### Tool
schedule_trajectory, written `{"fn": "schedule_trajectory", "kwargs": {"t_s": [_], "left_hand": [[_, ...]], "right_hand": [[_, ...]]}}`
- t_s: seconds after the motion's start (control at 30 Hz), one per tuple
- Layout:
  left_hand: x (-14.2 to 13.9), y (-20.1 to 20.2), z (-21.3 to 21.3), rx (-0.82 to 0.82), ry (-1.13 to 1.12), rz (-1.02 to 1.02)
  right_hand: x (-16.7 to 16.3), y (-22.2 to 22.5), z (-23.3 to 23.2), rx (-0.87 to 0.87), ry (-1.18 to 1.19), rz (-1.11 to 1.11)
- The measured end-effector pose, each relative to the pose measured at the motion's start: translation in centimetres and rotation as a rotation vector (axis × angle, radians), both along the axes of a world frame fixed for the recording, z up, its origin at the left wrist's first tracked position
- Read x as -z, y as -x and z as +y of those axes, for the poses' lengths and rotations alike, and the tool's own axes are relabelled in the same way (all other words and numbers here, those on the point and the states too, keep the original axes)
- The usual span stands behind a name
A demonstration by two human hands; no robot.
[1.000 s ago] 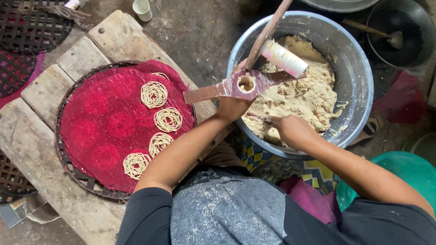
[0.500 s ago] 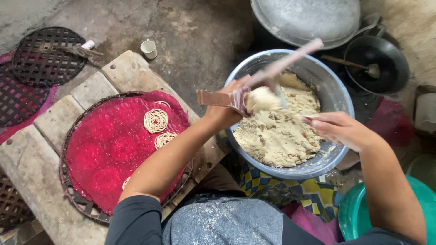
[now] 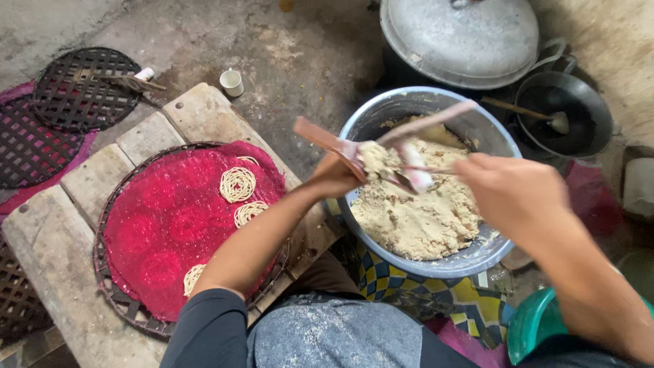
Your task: The person sits at a low board and uses a wooden hand press to extrude dough into noodle nests onto pink mesh trays. They scoop dough from a bucket into the press, squeeze the handles to extrude a nest, cut the strands, arrange the nests on the trays, and move filled trays aside.
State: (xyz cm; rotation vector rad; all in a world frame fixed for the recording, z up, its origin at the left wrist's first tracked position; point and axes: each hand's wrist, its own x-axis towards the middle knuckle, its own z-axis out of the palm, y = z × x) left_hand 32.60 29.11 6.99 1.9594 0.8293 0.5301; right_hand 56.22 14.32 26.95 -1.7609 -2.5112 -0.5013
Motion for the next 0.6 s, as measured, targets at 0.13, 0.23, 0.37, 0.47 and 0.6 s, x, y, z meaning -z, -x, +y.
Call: {"fn": "schedule_trajectory", "kwargs": {"t_s": [0.13,0.23,0.37,0.47,0.6], "left_hand": [[-0.4,0.7,0.4,-0.07,-0.206,-0.066],[-1.6,0.4,-0.9,-0.037,-0.301,-0.079],[-3.0,-0.7,-2.0,0.038,-0.318,-0.048],[-3.1,-1.0,-2.7,-0.018,-0.239,0.016],[-3.3,1.1,-2.2,-0.127,-0.472,-0.006]], "right_hand": [[-1.0,-3.5,-0.6,0.05,0.084,0.201],[0.7,-4.5,1.1,0.059,0.192,0.134],[2.1,-2.4,2.1,-0.083,0.144,-0.102],[3.7,4.1,2.4,-0.084,0.119,-0.52],[-1.0,5.7,1.0,0.042,0.28,-0.274]]}}
